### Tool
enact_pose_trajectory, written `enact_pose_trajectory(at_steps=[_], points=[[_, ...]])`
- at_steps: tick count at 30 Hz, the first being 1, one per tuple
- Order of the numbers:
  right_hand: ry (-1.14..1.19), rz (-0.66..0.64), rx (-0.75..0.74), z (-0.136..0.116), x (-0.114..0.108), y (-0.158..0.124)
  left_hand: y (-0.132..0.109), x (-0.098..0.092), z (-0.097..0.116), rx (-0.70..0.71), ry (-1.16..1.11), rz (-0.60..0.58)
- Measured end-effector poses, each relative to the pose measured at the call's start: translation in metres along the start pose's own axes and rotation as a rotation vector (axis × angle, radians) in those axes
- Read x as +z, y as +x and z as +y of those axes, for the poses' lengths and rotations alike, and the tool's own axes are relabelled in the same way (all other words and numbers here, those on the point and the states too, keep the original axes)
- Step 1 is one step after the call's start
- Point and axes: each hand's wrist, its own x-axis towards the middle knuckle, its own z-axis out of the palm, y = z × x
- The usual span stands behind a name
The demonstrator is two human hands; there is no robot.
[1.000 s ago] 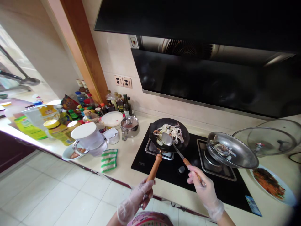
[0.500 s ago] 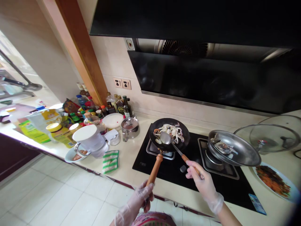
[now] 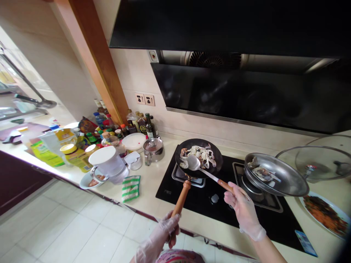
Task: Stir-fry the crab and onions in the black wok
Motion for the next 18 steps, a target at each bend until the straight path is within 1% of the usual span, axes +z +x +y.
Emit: enact_pose_trajectory(at_steps=[5,8,10,12,14,16,18], points=[[-0.05,-0.015,-0.037,-0.002,-0.006,-0.005,-0.003,0.002,0.002,0.001,0.001,0.007],[-0.173,-0.033,-0.118,-0.007,-0.01,-0.014,-0.002,0.001,0.0,0.017,0.002,-0.011],[-0.325,-0.083,-0.222,-0.009,-0.012,-0.024,-0.001,0.0,-0.001,0.027,0.005,-0.022],[-0.474,-0.182,-0.363,-0.009,-0.014,-0.034,-0.001,0.0,-0.001,0.031,0.013,-0.029],[-0.561,-0.271,-0.514,-0.008,-0.015,-0.044,-0.003,0.0,0.0,0.032,0.022,-0.036],[-0.603,-0.301,-0.648,-0.006,-0.016,-0.05,-0.004,0.0,0.001,0.037,0.024,-0.041],[-0.631,-0.286,-0.743,-0.006,-0.016,-0.052,-0.003,-0.001,0.0,0.038,0.02,-0.04]])
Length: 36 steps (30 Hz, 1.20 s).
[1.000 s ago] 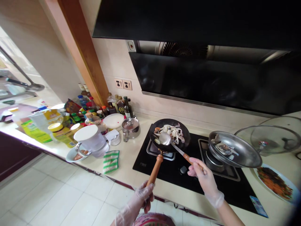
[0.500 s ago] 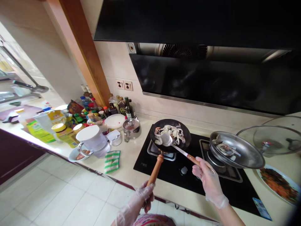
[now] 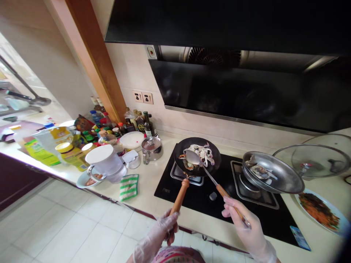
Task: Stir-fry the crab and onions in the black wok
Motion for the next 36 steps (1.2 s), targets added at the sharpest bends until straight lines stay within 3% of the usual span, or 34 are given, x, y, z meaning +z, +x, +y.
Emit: enact_pose_trajectory(at_steps=[12,17,24,27,32,36], points=[[-0.136,0.078,-0.089,0.015,-0.016,0.006,0.004,-0.002,-0.003,-0.006,-0.019,-0.012],[-0.129,0.033,-0.045,0.023,-0.006,0.014,0.005,0.002,0.0,0.002,-0.008,0.013],[-0.13,-0.007,-0.119,0.031,-0.001,0.017,-0.008,0.007,0.013,-0.002,0.005,0.026],[-0.129,-0.084,-0.175,0.03,-0.009,0.014,-0.016,0.009,0.019,0.009,-0.017,0.034],[-0.21,-0.373,-0.145,0.031,-0.005,0.021,-0.004,0.005,0.01,-0.001,-0.009,0.025],[-0.24,-0.446,-0.138,0.034,0.002,0.028,0.004,0.003,0.004,-0.02,-0.002,0.013]])
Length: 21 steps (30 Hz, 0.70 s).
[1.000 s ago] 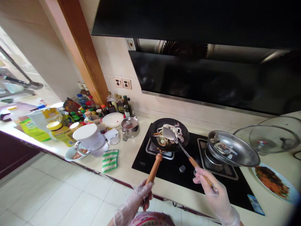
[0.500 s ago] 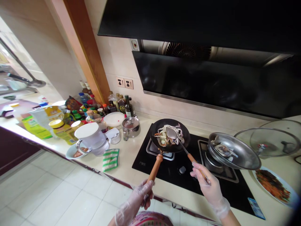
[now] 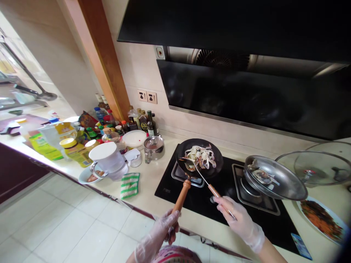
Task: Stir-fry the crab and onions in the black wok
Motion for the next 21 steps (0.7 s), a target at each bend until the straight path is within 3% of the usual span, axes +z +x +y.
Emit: enact_pose_trajectory(at_steps=[6,13,17,21], points=[[0.049,0.002,0.039,-0.003,-0.026,-0.024,-0.014,0.005,0.012,0.014,-0.005,0.004],[0.029,0.169,-0.023,-0.018,-0.068,-0.045,-0.008,0.0,0.005,0.012,-0.027,-0.012],[0.031,0.32,0.033,-0.017,-0.064,-0.037,-0.006,-0.002,0.002,0.022,-0.008,-0.025],[0.036,0.36,0.038,-0.011,-0.048,-0.017,-0.014,0.0,0.008,0.029,-0.003,-0.036]])
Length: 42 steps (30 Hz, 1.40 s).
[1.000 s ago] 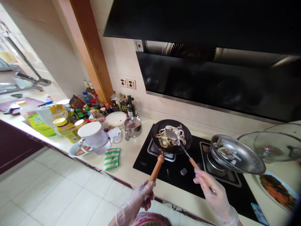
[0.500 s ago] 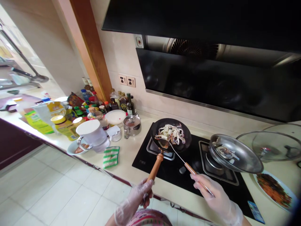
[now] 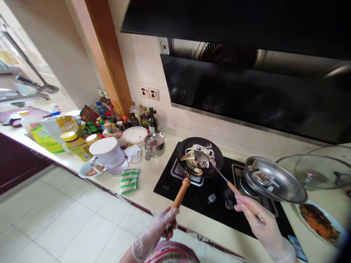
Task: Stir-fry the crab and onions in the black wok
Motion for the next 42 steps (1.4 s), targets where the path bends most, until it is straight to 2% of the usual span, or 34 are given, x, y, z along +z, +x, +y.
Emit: enact_pose_trajectory(at_steps=[6,10,15,20,28,37,42], points=[[0.064,-0.012,-0.029,0.017,0.034,0.028,0.01,-0.003,-0.01,0.002,0.016,0.015],[0.06,-0.032,-0.085,0.023,0.043,0.041,0.017,-0.006,-0.018,0.011,0.011,0.027],[0.034,-0.1,-0.092,0.016,0.031,0.034,0.008,-0.002,-0.009,0.022,-0.001,0.012],[0.009,-0.158,-0.182,0.006,0.02,0.015,0.008,-0.003,-0.008,0.004,0.008,0.014],[-0.018,-0.101,-0.205,0.004,0.021,0.007,0.018,-0.008,-0.018,0.005,0.0,0.014],[-0.038,-0.16,-0.272,-0.005,0.015,-0.002,0.02,-0.009,-0.019,0.002,0.005,0.011],[-0.141,-0.208,-0.35,-0.009,0.015,-0.015,0.01,-0.004,-0.008,-0.003,0.004,0.004]])
